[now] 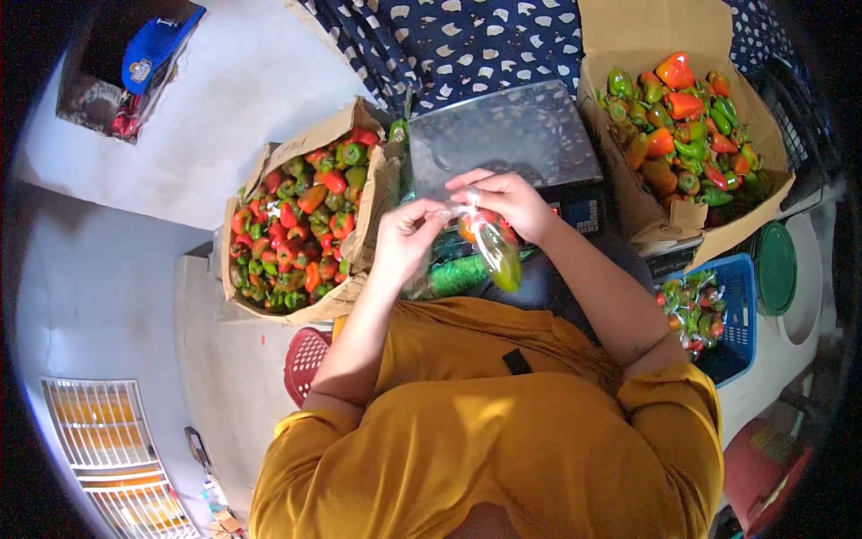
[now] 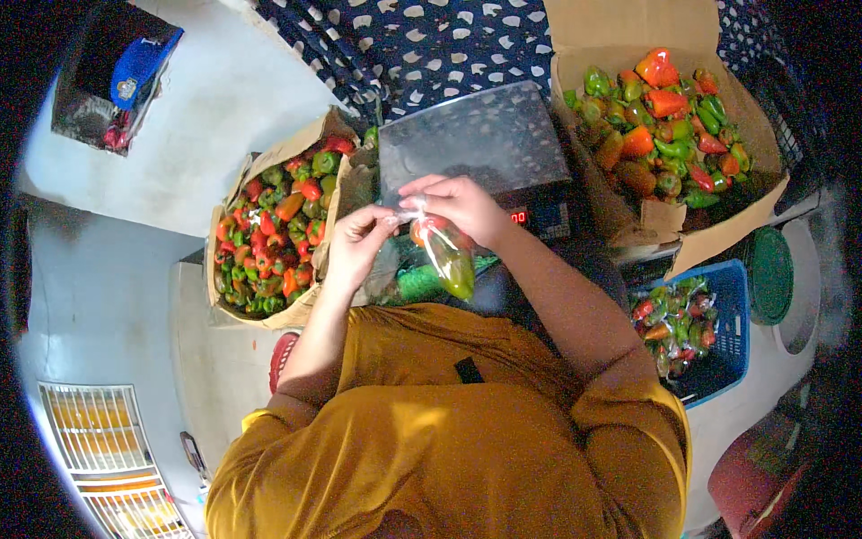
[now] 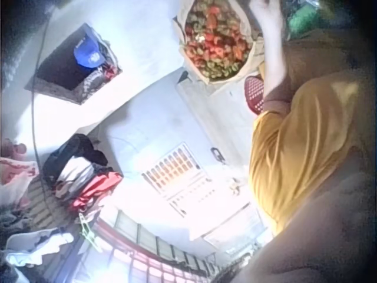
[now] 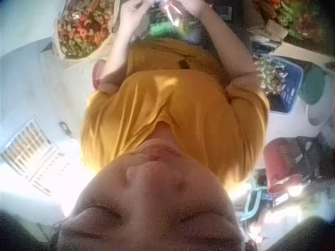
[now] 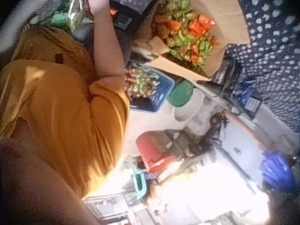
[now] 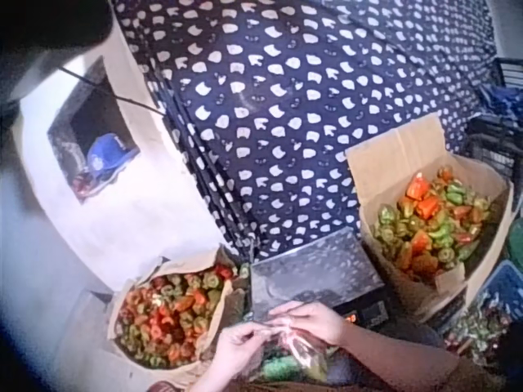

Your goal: The person selects peppers from a cardboard box and places them on a digital scale to weigh them. Once weighed, the person puts the peppers into a clear plastic bag and ties the bag closed.

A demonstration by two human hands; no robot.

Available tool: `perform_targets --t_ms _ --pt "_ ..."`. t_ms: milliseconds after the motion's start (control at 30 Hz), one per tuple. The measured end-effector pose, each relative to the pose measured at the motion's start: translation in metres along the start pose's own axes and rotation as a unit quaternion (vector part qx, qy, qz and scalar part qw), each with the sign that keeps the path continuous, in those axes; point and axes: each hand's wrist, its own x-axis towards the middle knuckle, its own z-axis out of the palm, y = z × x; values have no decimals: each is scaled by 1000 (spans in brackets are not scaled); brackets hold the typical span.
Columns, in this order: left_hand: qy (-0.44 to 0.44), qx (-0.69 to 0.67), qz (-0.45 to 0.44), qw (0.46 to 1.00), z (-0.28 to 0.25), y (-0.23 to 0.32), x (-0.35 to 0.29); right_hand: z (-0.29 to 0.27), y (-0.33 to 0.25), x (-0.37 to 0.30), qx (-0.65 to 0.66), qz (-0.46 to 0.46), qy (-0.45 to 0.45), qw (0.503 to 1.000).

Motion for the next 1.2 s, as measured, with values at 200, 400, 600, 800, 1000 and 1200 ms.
perform_targets --t_ms 200,400,600,800,1000,1200 --pt "6 -26 -110 994 2 4 0 20 -3 -3 -280 63 115 951" --pt "55 -531 -209 819 48 10 -29 42 2 -11 79 65 171 980" --pt "-120 -576 -140 797 60 9 -23 26 -25 -23 336 57 -39 939" --pt "-145 -603 -136 772 44 -36 -15 21 -19 -16 203 42 -103 973" --pt "-146 -479 -171 849 7 10 -1 24 -23 -10 119 9 -104 987" --pt "-80 -2 8 997 -15 17 0 26 -17 -8 -121 -156 7 980"
